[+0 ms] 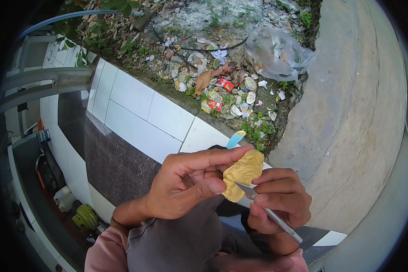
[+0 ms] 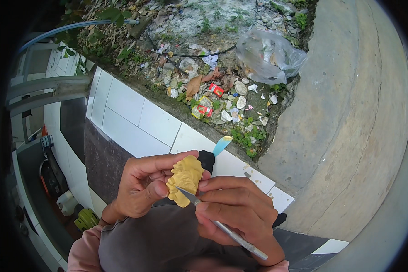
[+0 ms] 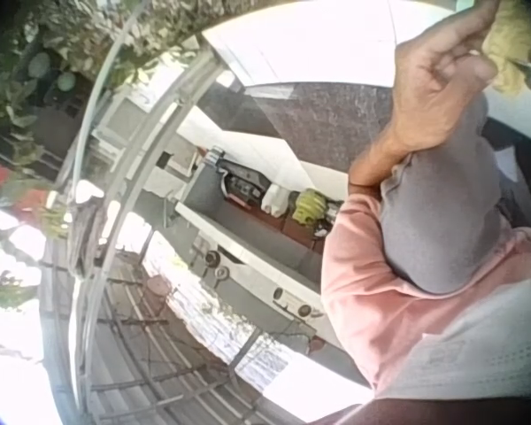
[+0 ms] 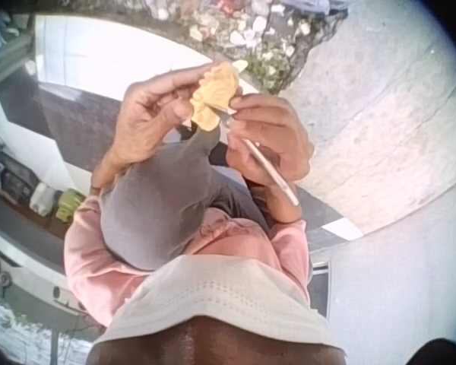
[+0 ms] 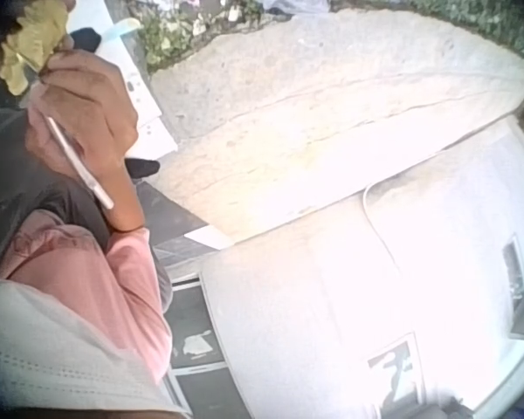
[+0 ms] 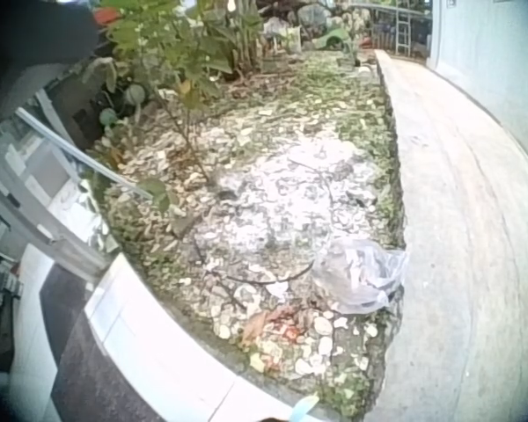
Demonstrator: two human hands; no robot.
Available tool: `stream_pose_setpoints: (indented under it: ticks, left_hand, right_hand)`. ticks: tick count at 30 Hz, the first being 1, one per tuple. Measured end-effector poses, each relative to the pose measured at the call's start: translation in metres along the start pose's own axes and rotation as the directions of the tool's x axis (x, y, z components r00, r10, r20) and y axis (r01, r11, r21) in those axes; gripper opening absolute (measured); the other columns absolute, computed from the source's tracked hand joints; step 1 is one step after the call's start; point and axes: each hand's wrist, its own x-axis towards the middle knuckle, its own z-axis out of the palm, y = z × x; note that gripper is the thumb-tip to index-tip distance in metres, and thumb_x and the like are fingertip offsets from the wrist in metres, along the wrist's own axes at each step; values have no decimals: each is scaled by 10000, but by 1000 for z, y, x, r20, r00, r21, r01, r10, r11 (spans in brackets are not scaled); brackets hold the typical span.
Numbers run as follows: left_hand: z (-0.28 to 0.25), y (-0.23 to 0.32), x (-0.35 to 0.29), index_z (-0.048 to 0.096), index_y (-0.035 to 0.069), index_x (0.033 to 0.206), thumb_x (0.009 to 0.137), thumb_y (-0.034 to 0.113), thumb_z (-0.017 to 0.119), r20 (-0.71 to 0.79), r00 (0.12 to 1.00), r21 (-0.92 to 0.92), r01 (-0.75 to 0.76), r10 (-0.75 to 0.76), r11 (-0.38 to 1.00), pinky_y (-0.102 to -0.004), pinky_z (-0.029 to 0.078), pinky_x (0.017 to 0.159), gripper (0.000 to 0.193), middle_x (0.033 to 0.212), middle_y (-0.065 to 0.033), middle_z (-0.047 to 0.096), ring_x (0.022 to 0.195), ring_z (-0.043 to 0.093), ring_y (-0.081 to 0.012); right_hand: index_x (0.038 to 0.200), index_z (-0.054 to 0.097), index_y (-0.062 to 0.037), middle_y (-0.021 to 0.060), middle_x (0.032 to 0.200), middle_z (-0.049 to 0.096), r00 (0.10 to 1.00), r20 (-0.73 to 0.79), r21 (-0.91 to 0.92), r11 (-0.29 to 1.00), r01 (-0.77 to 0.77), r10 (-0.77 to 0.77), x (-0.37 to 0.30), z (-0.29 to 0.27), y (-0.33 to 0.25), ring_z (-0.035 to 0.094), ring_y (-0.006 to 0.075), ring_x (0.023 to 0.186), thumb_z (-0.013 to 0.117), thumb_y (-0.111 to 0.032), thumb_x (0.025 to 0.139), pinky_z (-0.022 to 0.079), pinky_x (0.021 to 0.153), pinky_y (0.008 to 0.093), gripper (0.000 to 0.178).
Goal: Mixing dental plaster in a bowl and then trimming a dental cast with a tool.
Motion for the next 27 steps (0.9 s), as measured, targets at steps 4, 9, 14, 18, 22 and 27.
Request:
stream_pose_setpoints:
  ticks: [4, 9, 14, 18, 22, 27]
  left_hand:
    - [-2, 1, -1, 360, -84, 1363, 935, 95, 540, 13, 1000, 13, 8, -8, 1000, -306, 432, 954, 498, 1319, -193, 494, 1171, 513, -192]
    - [-2, 0, -2, 392, -75, 1350, 937, 135, 547, 34, 999, 95, 6, -10, 995, -295, 432, 945, 488, 1345, -169, 482, 1166, 515, -180]
    - [-1, -1, -1, 408, -70, 1342, 939, 144, 545, 26, 999, 115, -40, 37, 993, -287, 432, 935, 476, 1343, -166, 486, 1156, 516, -170]
    - [-2, -1, -2, 409, -65, 1344, 938, 143, 548, 32, 999, 103, -8, 5, 995, -280, 440, 915, 477, 1324, -169, 503, 1130, 528, -161]
    - [-2, 0, -3, 405, -67, 1346, 936, 138, 551, 32, 999, 131, -30, 26, 991, -276, 446, 900, 481, 1311, -168, 514, 1112, 536, -155]
    - [-2, -3, -2, 404, -70, 1345, 931, 126, 558, 33, 999, 97, -23, 20, 995, -280, 441, 914, 484, 1314, -172, 509, 1127, 532, -162]
  right_hand:
    - [855, 629, -38, 111, 798, 662, 998, 9, 1, 998, 55, -55, 1, 0, 0, 682, 284, 773, 749, 33, 664, 562, 657, 306, 237]
    - [849, 643, -37, 110, 790, 663, 1000, -20, 91, 996, -1, 2, -2, -3, 0, 681, 288, 783, 744, 36, 671, 561, 662, 312, 218]
    - [851, 656, -34, 110, 804, 670, 1000, 23, 74, 997, 12, -13, 0, -6, -1, 682, 286, 789, 749, 23, 680, 561, 663, 318, 203]
    - [861, 658, -35, 108, 804, 674, 999, 42, 47, 999, 10, -12, 1, -8, -2, 682, 280, 785, 750, 22, 681, 561, 665, 317, 209]
    - [859, 658, -38, 106, 798, 673, 998, 56, 23, 1000, 4, -5, 3, -7, -5, 682, 274, 779, 749, 27, 678, 560, 665, 313, 212]
    - [857, 658, -39, 102, 794, 671, 1000, 29, 41, 999, 10, -12, -2, -6, 1, 680, 273, 783, 752, 25, 674, 557, 657, 305, 215]
